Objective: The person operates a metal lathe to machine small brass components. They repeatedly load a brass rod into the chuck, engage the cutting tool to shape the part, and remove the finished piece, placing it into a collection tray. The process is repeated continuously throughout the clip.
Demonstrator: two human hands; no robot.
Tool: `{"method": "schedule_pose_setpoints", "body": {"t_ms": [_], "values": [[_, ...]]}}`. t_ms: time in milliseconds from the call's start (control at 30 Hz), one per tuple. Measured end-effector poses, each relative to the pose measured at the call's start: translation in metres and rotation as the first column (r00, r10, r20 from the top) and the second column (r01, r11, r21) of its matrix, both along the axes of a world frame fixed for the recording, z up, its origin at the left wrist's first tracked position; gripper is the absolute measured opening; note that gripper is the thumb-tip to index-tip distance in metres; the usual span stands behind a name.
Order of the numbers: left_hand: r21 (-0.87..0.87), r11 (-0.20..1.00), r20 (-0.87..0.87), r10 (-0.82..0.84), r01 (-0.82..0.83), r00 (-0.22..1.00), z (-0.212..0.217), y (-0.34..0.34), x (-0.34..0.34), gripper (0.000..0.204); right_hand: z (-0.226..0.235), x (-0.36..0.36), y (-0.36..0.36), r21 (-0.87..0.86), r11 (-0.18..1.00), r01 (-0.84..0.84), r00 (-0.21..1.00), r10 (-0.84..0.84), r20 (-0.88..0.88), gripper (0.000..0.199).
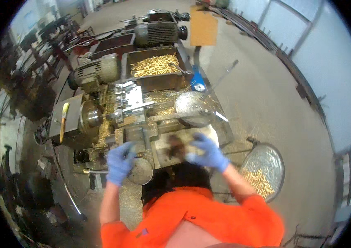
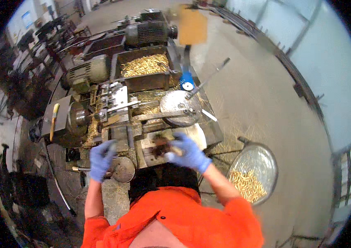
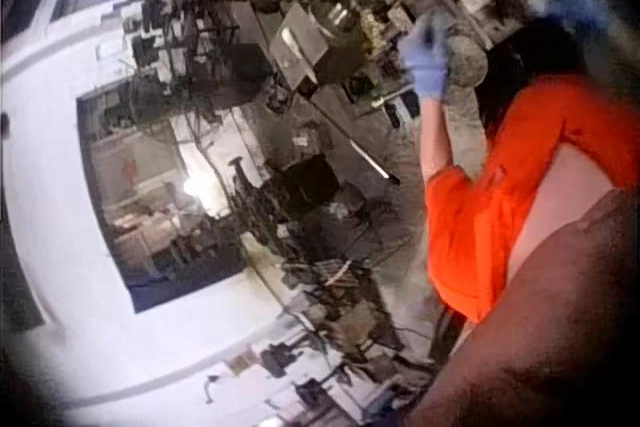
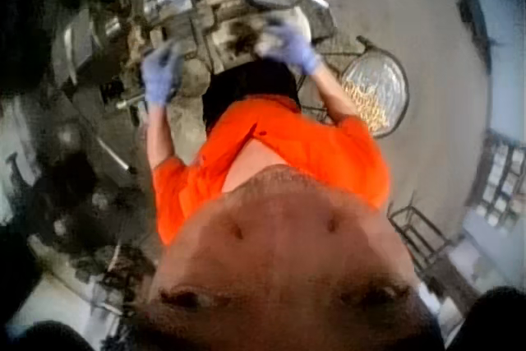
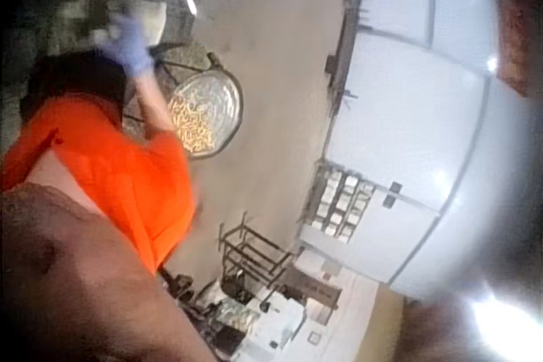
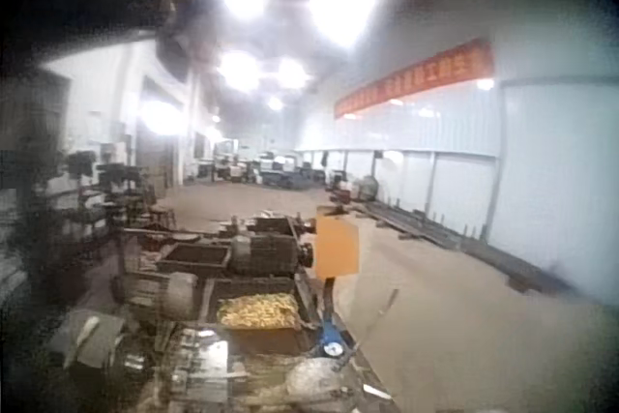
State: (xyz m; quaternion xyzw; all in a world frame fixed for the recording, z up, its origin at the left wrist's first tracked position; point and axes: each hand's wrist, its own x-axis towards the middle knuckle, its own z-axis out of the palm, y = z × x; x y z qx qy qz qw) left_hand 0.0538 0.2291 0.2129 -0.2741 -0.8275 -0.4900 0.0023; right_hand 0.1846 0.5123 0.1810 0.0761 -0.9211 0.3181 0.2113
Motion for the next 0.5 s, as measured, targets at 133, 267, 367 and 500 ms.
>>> {"method": "schedule_pose_setpoints", "body": {"t_ms": [133, 267, 367, 500], "values": [[-0.107, 0.984, 0.058, -0.136, 0.142, 0.989, -0.011, 0.019, 0.012, 0.029, 0.043, -0.052, -0.081, 0.025, 0.877, -0.481, 0.874, 0.481, -0.072, 0.036], [0.192, 0.975, 0.323, -0.171, 0.113, 0.931, -0.027, 0.005, 0.017, 0.029, 0.043, -0.064, -0.097, 0.046, 0.843, -0.536, 0.84, 0.538, -0.074, 0.031], [0.151, 0.982, 0.32, -0.161, 0.117, 0.934, -0.02, 0.002, 0.021, 0.029, 0.042, -0.067, -0.099, 0.077, 0.84, -0.537, 0.843, 0.537, 0.026, 0.027], [0.114, 0.981, 0.144, -0.173, 0.157, 0.974, -0.03, 0.001, 0.019, 0.028, 0.052, -0.075, -0.096, 0.062, 0.803, -0.592, 0.798, 0.574, 0.186, 0.02]]}}
